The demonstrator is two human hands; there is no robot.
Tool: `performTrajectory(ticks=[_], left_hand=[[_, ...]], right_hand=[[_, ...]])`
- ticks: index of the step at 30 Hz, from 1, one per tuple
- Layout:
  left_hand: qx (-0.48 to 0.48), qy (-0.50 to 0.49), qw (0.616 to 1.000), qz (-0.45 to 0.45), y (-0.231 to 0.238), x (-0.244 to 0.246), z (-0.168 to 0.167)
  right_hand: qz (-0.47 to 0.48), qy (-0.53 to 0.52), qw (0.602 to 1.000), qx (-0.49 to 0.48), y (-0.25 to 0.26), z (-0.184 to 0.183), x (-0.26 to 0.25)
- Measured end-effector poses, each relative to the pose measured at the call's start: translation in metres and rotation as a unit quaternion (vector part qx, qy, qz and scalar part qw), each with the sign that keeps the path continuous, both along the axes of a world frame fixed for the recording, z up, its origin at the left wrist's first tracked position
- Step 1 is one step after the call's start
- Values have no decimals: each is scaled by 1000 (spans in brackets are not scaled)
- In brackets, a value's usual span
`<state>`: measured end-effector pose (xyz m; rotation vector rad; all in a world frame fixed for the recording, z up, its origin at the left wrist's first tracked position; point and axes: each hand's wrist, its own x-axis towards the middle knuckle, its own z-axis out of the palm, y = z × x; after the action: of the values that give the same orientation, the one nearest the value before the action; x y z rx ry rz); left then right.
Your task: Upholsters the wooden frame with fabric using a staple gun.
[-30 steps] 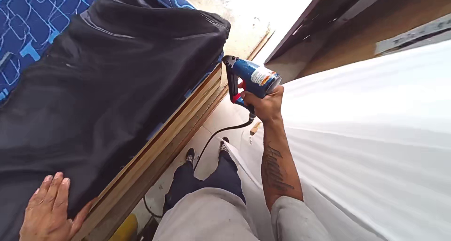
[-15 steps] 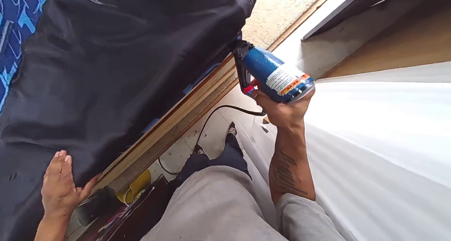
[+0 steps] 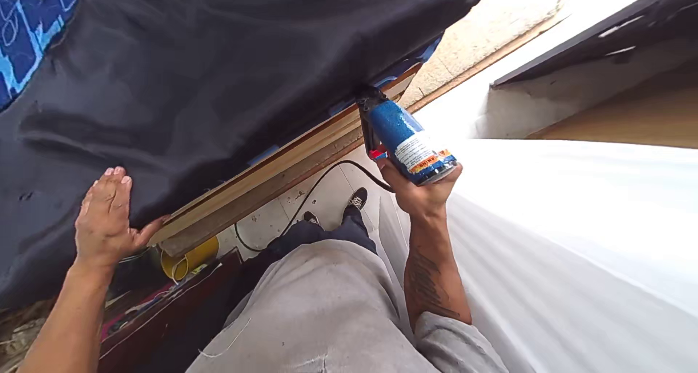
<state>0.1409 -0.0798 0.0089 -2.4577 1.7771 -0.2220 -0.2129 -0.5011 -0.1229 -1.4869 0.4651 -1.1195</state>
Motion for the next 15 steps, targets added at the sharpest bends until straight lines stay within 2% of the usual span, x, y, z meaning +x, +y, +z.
performTrajectory(ticks=[15], left_hand=[[-17, 8, 1000, -15, 3, 2, 1]], right_hand=[[15, -6, 1000, -13, 83, 1, 31]])
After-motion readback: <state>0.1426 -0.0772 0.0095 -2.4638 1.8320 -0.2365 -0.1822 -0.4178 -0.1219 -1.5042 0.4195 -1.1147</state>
